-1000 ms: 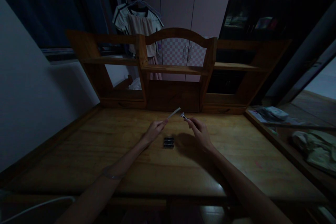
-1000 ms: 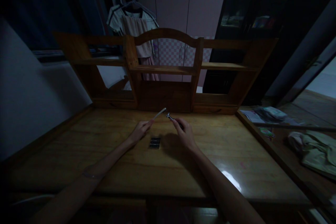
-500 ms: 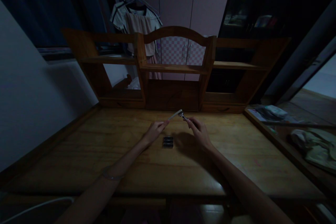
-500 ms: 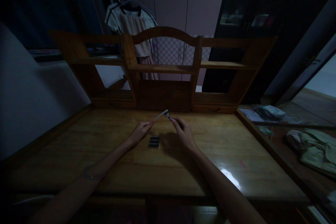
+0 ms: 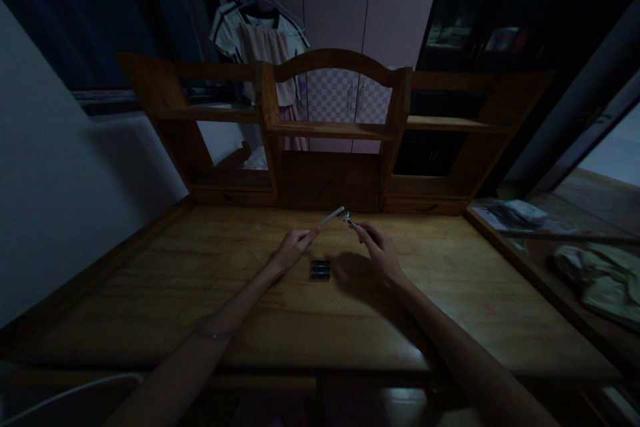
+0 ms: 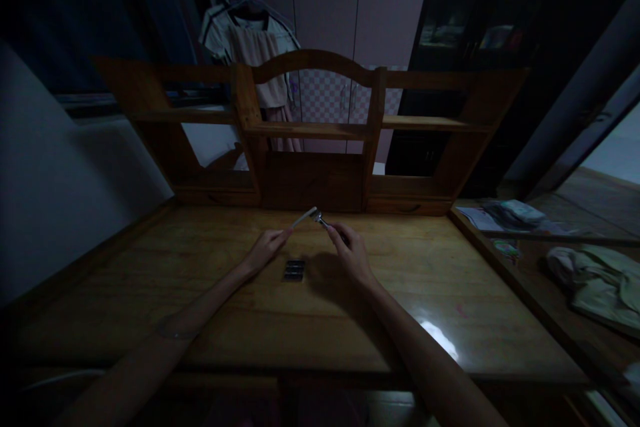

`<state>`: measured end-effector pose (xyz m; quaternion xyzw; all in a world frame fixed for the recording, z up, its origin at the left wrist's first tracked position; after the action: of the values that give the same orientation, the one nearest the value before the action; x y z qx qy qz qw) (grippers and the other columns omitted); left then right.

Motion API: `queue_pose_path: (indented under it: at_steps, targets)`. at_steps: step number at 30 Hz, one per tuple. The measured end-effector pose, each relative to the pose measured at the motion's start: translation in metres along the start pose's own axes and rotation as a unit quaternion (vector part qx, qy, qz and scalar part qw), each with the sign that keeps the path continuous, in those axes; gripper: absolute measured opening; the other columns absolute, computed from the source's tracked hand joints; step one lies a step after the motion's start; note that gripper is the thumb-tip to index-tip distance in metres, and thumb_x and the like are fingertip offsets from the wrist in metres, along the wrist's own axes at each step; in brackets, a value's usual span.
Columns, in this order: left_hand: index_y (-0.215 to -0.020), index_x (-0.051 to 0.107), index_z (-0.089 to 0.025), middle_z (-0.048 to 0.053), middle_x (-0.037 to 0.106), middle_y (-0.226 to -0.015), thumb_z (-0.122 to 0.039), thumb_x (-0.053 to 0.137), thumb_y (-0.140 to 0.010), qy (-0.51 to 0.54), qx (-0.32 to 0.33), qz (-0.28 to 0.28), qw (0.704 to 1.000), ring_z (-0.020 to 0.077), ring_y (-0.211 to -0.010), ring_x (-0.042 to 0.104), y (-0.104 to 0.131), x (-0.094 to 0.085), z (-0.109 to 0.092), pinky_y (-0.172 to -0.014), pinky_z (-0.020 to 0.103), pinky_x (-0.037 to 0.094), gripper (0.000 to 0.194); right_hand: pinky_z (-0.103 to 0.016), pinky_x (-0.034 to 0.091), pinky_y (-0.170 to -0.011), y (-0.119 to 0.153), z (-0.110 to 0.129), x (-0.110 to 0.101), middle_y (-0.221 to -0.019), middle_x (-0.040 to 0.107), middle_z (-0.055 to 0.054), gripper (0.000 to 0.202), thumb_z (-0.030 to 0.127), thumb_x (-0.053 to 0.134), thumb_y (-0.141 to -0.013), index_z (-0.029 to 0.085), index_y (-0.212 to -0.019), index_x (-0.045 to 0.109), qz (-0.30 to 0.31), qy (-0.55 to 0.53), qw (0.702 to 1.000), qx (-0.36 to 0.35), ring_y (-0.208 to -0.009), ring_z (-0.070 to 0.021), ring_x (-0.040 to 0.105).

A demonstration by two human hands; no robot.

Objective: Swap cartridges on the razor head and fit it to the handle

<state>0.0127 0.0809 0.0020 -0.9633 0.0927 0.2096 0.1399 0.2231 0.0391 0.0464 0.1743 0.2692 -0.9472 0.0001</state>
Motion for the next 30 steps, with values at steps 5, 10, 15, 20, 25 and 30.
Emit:
queue_pose_path:
  at_steps: [5,10,15,20,25,30]
  targets:
    - [-0.055,0.035,-0.017,-0.003,0.029,-0.054,-0.060,0.041,-0.084,-0.012,0.003,0.007,1.000,0.0098,-0.053,0.027,-0.0002,0.0026,0.0003,-0.050,0.025,0.018,0.052,-0.026,0.038,-0.061,0.0001,-0.0009,0.0013,-0.077,0.057,-0.002,0.033,0.045,0.046,-0.093,0.019,-0.097,0.066,-0.001,-0.002,1.000,0.004,-0.070,-0.0170,0.051]
    - [-0.056,0.036,-0.017,-0.003,0.030,-0.055,-0.060,0.043,-0.083,-0.026,0.013,-0.009,1.000,0.0097,-0.055,0.028,-0.0020,0.0002,0.0020,-0.051,0.024,0.019,0.052,-0.026,0.038,-0.062,0.0007,-0.0019,0.0028,-0.077,0.058,-0.002,0.034,0.046,0.046,-0.092,0.018,-0.099,0.066,0.003,-0.012,1.000,0.007,-0.072,-0.0173,0.051]
    - [-0.056,0.034,-0.018,-0.004,0.028,-0.054,-0.060,0.040,-0.085,-0.001,0.006,-0.004,1.000,0.0096,-0.052,0.026,-0.0005,0.0000,0.0000,-0.049,0.025,0.018,0.052,-0.026,0.037,-0.060,0.0010,-0.0053,0.0014,-0.075,0.055,-0.002,0.034,0.046,0.046,-0.092,0.019,-0.099,0.066,-0.002,-0.007,1.000,0.020,-0.069,-0.0167,0.049]
    - [-0.056,0.034,-0.017,-0.004,0.029,-0.054,-0.063,0.041,-0.082,-0.013,0.001,0.007,1.000,0.0096,-0.053,0.026,-0.0007,0.0024,0.0009,-0.050,0.024,0.018,0.053,-0.026,0.037,-0.061,0.0006,-0.0060,0.0028,-0.075,0.055,-0.001,0.035,0.047,0.046,-0.092,0.019,-0.098,0.066,0.009,-0.009,1.000,0.015,-0.071,-0.0173,0.050]
    - [-0.055,0.034,-0.018,-0.003,0.028,-0.054,-0.061,0.041,-0.083,-0.019,0.000,-0.027,0.999,0.0098,-0.052,0.026,-0.0019,-0.0058,0.0038,-0.050,0.025,0.017,0.053,-0.026,0.036,-0.059,0.0002,-0.0077,0.0030,-0.072,0.053,-0.001,0.035,0.047,0.046,-0.092,0.019,-0.096,0.066,-0.003,-0.008,1.000,0.012,-0.069,-0.0173,0.049]
    - [-0.055,0.035,-0.017,-0.003,0.029,-0.055,-0.060,0.041,-0.084,-0.021,0.018,0.001,1.000,0.0096,-0.053,0.026,-0.0017,-0.0002,0.0033,-0.050,0.024,0.018,0.052,-0.026,0.036,-0.059,0.0000,-0.0049,0.0033,-0.072,0.054,-0.001,0.034,0.045,0.046,-0.092,0.018,-0.096,0.066,0.004,-0.007,1.000,0.007,-0.068,-0.0170,0.050]
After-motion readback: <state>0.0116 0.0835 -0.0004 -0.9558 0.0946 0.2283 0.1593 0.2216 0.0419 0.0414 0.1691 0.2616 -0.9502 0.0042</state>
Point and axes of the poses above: each hand's wrist, its own y-axis away from the middle knuckle, its own x-axis out of the palm, z = x × y, the point moved 7 cm from there along -y, towards the middle knuckle
